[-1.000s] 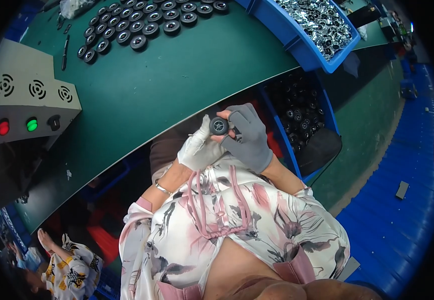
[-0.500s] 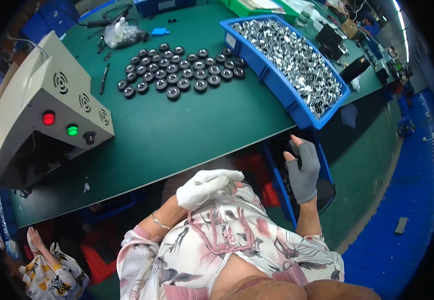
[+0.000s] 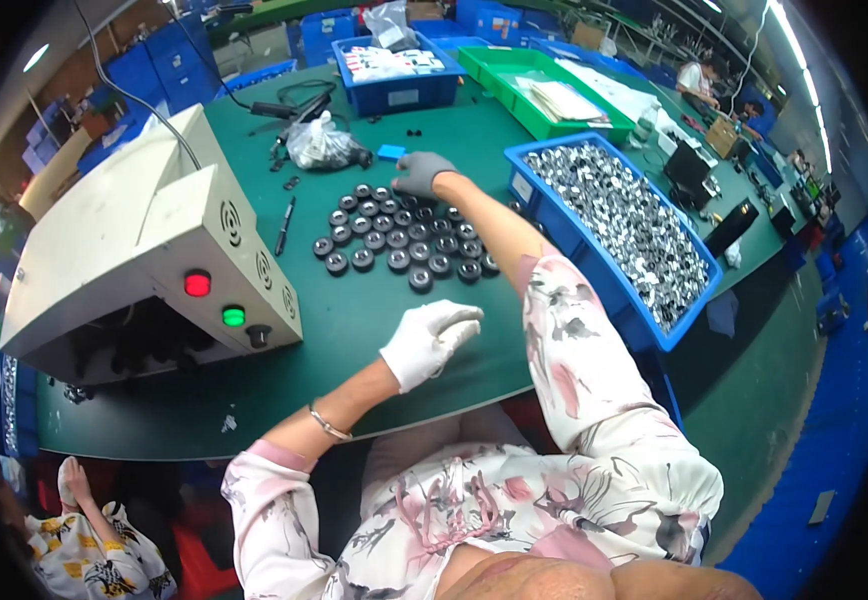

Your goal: Manually assembling small circular components by inserting metal rings or bearings into plastic housings.

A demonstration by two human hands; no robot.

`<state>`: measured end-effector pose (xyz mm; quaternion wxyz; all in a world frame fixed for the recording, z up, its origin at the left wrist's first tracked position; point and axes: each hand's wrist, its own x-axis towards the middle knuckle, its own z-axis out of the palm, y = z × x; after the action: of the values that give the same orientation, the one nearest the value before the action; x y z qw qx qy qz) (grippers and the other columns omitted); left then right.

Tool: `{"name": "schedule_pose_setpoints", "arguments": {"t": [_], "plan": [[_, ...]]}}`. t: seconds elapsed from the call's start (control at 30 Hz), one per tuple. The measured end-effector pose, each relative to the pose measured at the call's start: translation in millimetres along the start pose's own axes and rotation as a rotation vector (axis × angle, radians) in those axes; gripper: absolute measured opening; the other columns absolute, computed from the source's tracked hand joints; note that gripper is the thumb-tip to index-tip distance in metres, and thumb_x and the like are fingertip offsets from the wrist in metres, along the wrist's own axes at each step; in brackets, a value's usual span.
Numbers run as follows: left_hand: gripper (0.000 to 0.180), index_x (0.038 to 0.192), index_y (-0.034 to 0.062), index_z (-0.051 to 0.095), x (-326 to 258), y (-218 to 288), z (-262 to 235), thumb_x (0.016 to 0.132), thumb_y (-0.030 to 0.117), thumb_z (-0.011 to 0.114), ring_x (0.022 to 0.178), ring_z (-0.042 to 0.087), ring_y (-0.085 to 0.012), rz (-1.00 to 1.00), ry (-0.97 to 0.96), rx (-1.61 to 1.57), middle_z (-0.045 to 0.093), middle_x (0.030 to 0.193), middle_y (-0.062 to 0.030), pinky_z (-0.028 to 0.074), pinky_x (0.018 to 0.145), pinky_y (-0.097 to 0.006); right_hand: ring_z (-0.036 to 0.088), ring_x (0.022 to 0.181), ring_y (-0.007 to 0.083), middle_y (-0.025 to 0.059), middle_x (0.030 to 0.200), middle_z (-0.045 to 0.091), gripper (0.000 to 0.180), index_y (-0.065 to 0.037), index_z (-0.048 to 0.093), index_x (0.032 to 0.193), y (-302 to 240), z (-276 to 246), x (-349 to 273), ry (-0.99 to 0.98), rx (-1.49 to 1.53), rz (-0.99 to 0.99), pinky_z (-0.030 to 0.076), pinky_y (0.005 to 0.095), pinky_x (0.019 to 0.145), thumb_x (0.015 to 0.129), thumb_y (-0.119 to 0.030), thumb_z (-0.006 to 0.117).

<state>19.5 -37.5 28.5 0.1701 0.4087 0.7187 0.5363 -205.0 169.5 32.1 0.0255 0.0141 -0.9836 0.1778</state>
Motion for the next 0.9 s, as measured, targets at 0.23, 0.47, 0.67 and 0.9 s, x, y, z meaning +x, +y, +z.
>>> {"name": "schedule_pose_setpoints", "arguments": {"t": [0.23,0.47,0.67,0.9], "plan": [[0.021,0.114,0.0003,0.071,-1.2,-29.0,5.6,0.097,0.011,0.066,0.083,0.069,-0.017,0.122,0.088,-0.026,0.072,0.098,-0.01,0.054,0.075,-0.031,0.07,0.098,0.0323,0.0157,0.106,0.074,0.034,-0.011,0.075,0.104,-4.0,8.3,24.7,-0.09,-0.132,0.026,0.054,0.0409,0.087,0.074,-0.028,0.075],[0.035,0.12,-0.0017,0.065,0.3,-26.6,-0.1,0.085,-0.004,0.073,0.084,0.067,-0.0219,0.222,0.61,0.114,0.067,0.103,-0.0138,0.055,0.076,-0.032,0.062,0.079,0.0106,0.0031,0.089,0.065,0.029,0.004,0.068,0.11,-14.8,-26.5,-84.2,-0.016,0.981,-0.125,0.05,0.0262,0.073,0.096,-0.021,0.064],[0.073,0.139,0.0006,0.054,21.4,-5.9,-24.5,0.074,0.01,0.087,0.091,0.063,-0.0277,0.258,0.706,0.282,0.053,0.123,-0.0194,0.055,0.082,-0.037,0.063,0.098,0.0109,0.0035,0.108,0.065,0.04,0.001,0.063,0.124,-32.7,-20.9,-201.2,-0.276,1.67,0.008,0.052,0.0249,0.084,0.1,-0.032,0.063],[0.048,0.115,0.0,0.067,28.8,-12.4,-15.3,0.071,0.002,0.087,0.089,0.067,-0.0222,0.28,0.619,0.328,0.06,0.114,-0.0126,0.057,0.076,-0.031,0.062,0.108,0.0126,0.0042,0.116,0.066,0.047,-0.001,0.062,0.127,-36.4,-3.8,-227.7,-0.392,1.874,-0.073,0.051,0.028,0.091,0.099,-0.039,0.062]]}}
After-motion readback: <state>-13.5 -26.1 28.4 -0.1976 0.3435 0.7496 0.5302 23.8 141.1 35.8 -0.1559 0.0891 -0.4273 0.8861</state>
